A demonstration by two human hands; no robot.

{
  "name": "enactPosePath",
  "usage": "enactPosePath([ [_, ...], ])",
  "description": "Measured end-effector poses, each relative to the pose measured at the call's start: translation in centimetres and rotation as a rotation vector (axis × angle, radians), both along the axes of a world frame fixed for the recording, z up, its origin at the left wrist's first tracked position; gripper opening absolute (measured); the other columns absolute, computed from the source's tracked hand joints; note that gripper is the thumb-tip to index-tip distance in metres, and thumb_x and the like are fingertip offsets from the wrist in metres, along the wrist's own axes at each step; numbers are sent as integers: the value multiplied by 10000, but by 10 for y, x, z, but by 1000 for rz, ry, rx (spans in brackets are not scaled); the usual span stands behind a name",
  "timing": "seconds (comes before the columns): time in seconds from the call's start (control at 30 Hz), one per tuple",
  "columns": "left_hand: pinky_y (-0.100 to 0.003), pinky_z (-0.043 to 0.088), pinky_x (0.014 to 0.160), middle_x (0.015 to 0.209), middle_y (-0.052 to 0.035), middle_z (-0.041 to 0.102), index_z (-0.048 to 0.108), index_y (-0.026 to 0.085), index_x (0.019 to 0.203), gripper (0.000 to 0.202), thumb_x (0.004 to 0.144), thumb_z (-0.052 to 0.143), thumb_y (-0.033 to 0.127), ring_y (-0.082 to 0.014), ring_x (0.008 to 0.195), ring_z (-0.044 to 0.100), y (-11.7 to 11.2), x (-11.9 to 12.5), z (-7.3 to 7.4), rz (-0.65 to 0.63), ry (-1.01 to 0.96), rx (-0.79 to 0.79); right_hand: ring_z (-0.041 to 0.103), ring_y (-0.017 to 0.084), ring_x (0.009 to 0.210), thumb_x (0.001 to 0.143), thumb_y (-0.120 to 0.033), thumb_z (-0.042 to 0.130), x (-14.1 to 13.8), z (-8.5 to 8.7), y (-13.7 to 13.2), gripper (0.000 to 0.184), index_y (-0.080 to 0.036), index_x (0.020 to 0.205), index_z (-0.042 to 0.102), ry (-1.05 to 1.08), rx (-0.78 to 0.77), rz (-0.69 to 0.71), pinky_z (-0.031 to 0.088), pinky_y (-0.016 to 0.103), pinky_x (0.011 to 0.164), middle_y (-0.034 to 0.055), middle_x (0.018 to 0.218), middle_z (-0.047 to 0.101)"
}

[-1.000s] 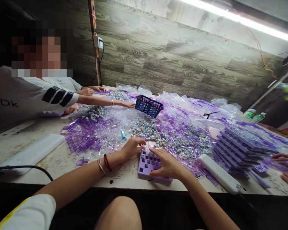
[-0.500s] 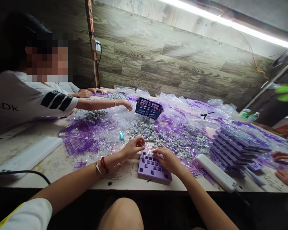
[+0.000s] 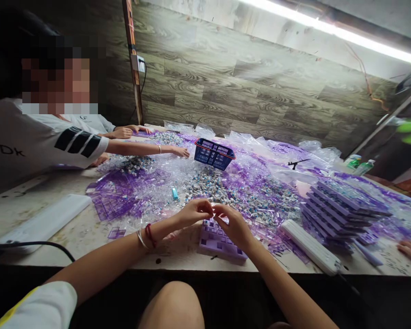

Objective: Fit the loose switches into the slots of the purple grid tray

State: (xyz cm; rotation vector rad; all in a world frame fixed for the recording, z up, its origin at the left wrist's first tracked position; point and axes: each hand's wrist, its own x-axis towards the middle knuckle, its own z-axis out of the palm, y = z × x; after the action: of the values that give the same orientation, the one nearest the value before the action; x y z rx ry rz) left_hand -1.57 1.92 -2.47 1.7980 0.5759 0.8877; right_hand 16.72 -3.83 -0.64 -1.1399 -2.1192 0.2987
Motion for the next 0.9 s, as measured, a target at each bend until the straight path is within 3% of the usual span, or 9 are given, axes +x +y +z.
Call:
enactPosePath([
  [0.23, -216, 436, 633, 738, 2, 617, 615, 127, 769, 63, 733, 577, 161, -108, 683, 560, 4, -4, 4, 170, 126, 73, 616, 188, 868, 712, -12, 541, 4, 12, -1, 264, -184, 889, 636, -131, 9, 7, 489, 337, 807, 52, 898, 676],
  [0.37, -219, 440, 636, 738, 1, 623, 617, 130, 771, 80, 731, 550, 148, -111, 679, 561, 4, -4, 6, 233, 168, 117, 614, 192, 952, 680, 1, 581, 13, 23, -5, 371, -213, 971, 666, -277, -63, 140, 485, 335, 853, 45, 979, 690],
  [0.53, -232, 457, 664, 766, -6, 636, 628, 140, 779, 116, 727, 525, 135, -124, 706, 573, 3, -4, 5, 270, 202, 177, 600, 191, 1019, 721, 16, 573, 13, 21, -7, 396, -226, 1016, 677, -415, -59, 153, 466, 333, 900, 41, 1073, 676],
  [0.73, -227, 462, 656, 805, -11, 620, 627, 141, 795, 125, 724, 528, 114, -123, 712, 568, 3, -5, 5, 317, 226, 207, 618, 173, 846, 733, -3, 573, 4, 20, -9, 283, -203, 884, 703, -506, -113, 86, 473, 266, 757, 46, 928, 656],
  [0.9, -226, 464, 654, 817, -16, 606, 625, 137, 807, 129, 729, 527, 107, -123, 721, 563, 6, -5, 3, 332, 225, 227, 577, 151, 764, 674, 16, 570, 3, 18, -8, 261, -170, 828, 670, -384, -146, 62, 457, 244, 690, 35, 842, 616],
])
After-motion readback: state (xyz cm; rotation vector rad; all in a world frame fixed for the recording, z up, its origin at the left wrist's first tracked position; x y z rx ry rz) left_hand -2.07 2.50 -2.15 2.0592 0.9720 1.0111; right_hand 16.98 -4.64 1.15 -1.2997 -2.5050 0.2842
